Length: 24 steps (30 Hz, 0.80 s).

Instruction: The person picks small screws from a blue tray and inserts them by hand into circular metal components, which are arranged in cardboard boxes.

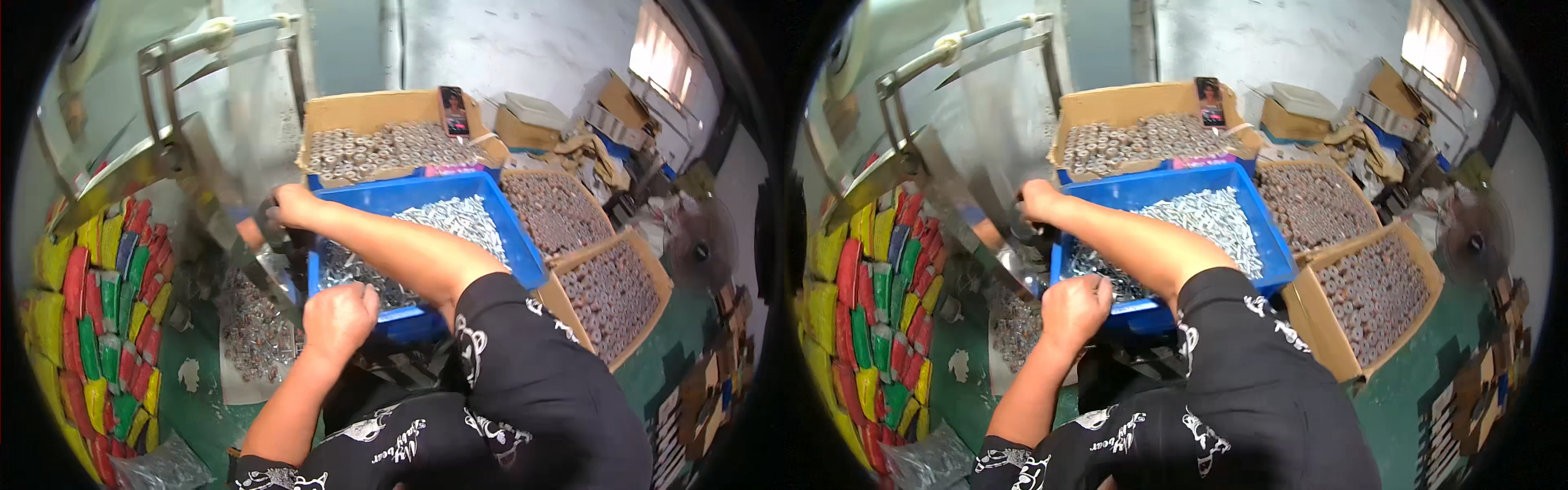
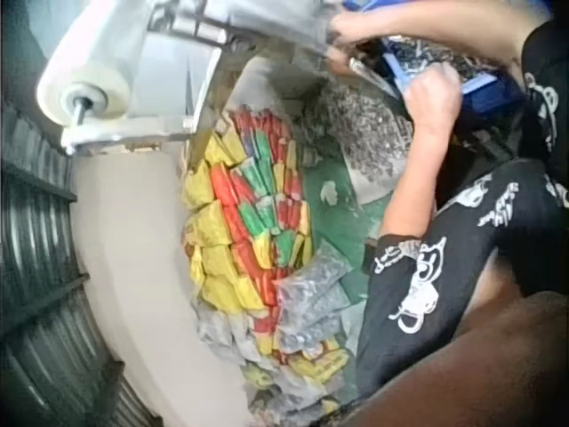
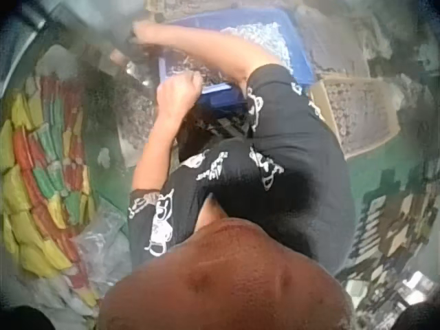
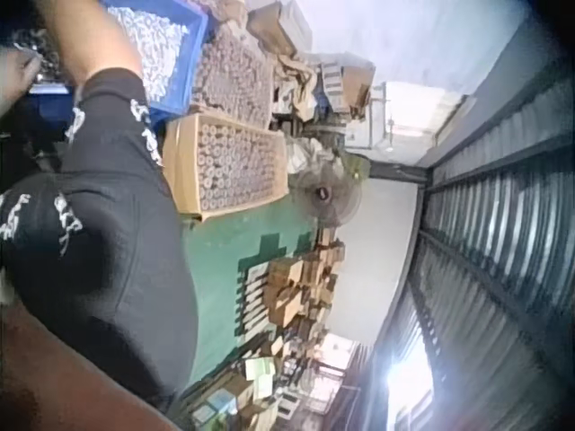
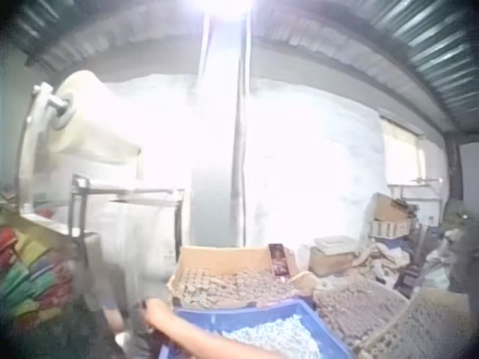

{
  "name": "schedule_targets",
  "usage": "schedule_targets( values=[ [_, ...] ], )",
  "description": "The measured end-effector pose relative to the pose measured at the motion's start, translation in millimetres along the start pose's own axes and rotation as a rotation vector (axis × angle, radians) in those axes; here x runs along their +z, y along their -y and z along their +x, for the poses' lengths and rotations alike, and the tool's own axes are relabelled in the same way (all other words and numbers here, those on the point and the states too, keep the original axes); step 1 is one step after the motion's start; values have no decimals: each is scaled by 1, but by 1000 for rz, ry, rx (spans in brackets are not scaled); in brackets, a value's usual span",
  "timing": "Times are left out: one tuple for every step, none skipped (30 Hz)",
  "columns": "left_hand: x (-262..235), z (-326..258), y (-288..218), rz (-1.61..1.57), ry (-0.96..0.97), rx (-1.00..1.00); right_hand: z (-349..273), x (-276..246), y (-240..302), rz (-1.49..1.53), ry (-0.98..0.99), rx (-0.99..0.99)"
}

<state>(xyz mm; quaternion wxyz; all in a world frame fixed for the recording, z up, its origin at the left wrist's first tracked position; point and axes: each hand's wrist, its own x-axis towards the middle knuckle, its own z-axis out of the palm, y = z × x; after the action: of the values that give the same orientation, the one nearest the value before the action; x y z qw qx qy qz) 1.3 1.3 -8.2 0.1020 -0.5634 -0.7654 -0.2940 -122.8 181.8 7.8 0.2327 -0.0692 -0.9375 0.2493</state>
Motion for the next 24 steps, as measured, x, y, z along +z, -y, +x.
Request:
schedule_targets(
  values=[
    [-1, -1, 0, 20, 2, -12, -14, -4, -4, -29, -69, -109],
    [-2, -1, -1, 39, 4, -19, -29, -10, -9, -62, -140, -216],
    [-1, -2, 0, 37, 12, -40, -48, -25, -14, -69, -153, -197],
    [-2, -4, 3, 55, 28, -80, -71, -43, -16, -106, -100, -212],
    [-5, -5, 3, 84, 58, -110, -96, -63, -20, -146, -48, -229],
    [-6, -2, -3, 110, 85, -122, -122, -84, -44, -218, 17, -194],
    [-5, -2, -3, 116, 82, -113, -145, -105, -58, -314, 162, -80],
    [-3, -3, -2, 123, 49, -93, -171, -125, -65, -444, 308, 58],
    [-4, -4, -4, 135, 10, -77, -193, -138, -79, -586, 557, 227],
    [-3, -6, -1, 150, 3, -105, -208, -150, -65, -552, 836, 393],
    [-2, -4, -6, 115, 25, -114, -241, -151, -86, -561, 642, 267],
    [-2, -2, -10, 84, 49, -117, -262, -147, -108, -561, 442, 145],
    [-3, -2, -10, 77, 53, -107, -262, -143, -114, -555, 437, 131],
    [-2, -2, -9, 91, 48, -113, -262, -139, -121, -502, 431, 104],
    [0, -2, -6, 109, 51, -99, -261, -136, -122, -448, 430, 80],
    [1, -3, -5, 126, 54, -83, -259, -134, -124, -439, 430, 69],
    [2, -3, -6, 126, 41, -78, -256, -133, -126, -390, 485, 80],
    [1, -3, -7, 138, 38, -83, -252, -132, -128, -343, 536, 87],
    [1, -2, -9, 125, 40, -95, -250, -129, -129, -331, 500, 59],
    [1, -1, -11, 109, 44, -105, -250, -130, -132, -326, 497, 52],
    [0, -2, -11, 118, 43, -112, -248, -131, -128, -316, 495, 61],
    [0, -3, -11, 114, 32, -111, -246, -134, -125, -306, 493, 71],
    [-1, -4, -10, 109, 21, -109, -245, -136, -121, -355, 531, 119],
    [-1, -3, -11, 110, 22, -114, -245, -137, -121, -353, 535, 116]
  ],
)
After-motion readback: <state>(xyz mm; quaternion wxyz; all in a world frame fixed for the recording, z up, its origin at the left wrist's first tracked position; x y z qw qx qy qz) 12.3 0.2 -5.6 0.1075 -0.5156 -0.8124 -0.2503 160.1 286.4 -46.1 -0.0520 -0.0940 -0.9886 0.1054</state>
